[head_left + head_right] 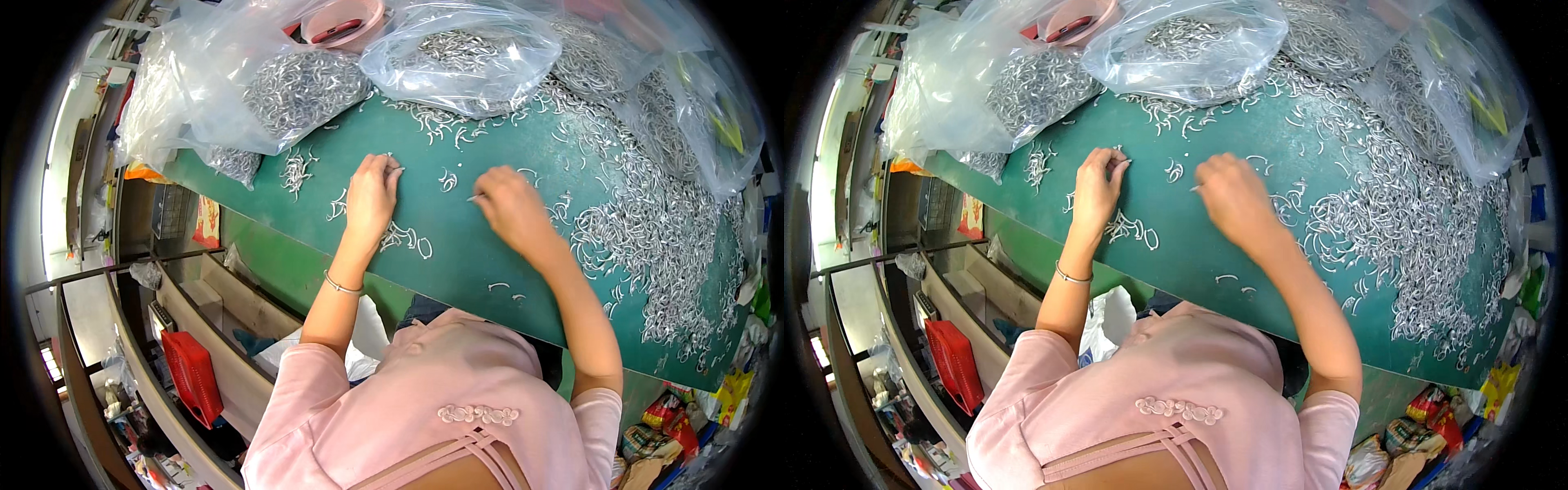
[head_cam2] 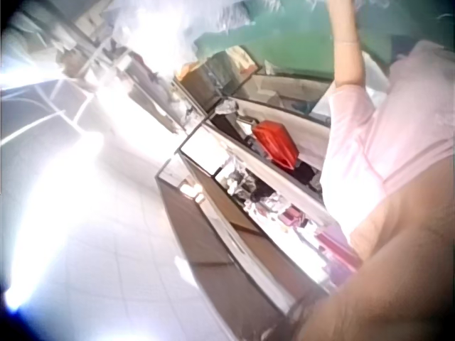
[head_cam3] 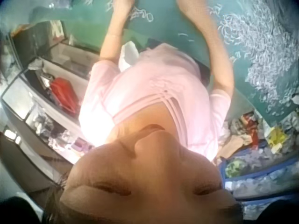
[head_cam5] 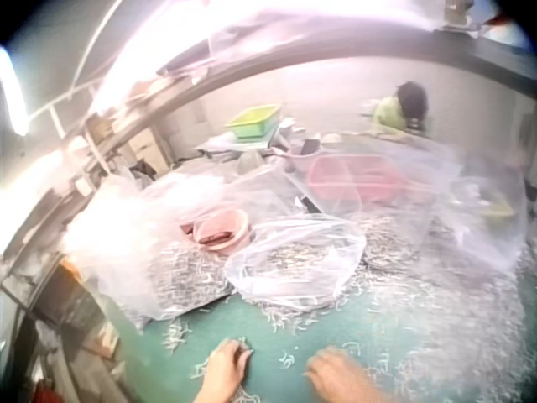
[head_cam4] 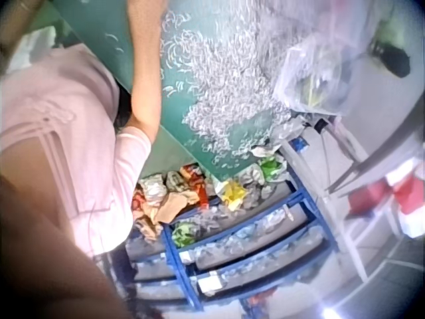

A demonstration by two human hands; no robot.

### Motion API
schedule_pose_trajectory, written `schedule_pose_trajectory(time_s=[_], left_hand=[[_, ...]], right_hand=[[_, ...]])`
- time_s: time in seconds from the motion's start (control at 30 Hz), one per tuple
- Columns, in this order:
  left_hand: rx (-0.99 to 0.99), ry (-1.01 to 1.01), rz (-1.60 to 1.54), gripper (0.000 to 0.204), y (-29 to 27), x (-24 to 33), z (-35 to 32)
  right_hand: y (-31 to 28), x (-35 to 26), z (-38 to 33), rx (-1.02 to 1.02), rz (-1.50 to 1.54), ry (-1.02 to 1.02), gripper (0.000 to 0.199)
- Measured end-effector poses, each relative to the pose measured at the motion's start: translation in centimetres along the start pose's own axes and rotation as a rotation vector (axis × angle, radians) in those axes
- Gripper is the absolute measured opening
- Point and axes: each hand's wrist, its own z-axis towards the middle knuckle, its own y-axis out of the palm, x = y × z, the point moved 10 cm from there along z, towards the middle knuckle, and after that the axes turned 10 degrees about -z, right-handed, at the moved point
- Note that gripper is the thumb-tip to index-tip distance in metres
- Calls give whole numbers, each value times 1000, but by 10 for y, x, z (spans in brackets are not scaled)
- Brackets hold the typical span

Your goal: The person sorts small, silver-colored metal components on a green workbench. They pick up individual pieces from a large pile, inspect them, and place them into clear plastic bags. The person also occasionally moves the bags and adjusts the pile of parts on the table.

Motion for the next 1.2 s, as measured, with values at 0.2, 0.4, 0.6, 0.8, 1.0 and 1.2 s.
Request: schedule_pose_trajectory(time_s=[0.2, 0.4, 0.6, 0.8, 1.0, 1.2], left_hand=[[90, -4, 63, 13, -12, -20, -5], [151, 78, -51, 21, -20, 0, -7], [-24, 168, 87, 18, 3, 33, -18], [-14, 117, 184, 17, 16, 18, -12], [91, 98, 231, 17, -1, 14, -12], [-29, 207, 96, 19, 31, 59, -23]], right_hand=[[53, -71, 39, 23, -38, -205, 11], [52, -52, 75, 178, 27, -117, 19], [-12, 77, 29, 363, -197, 315, 32], [-34, 146, -29, 227, -468, 450, 34], [-42, 98, -43, 154, -163, 328, 27], [-43, 117, -10, 247, -170, 297, 20]])
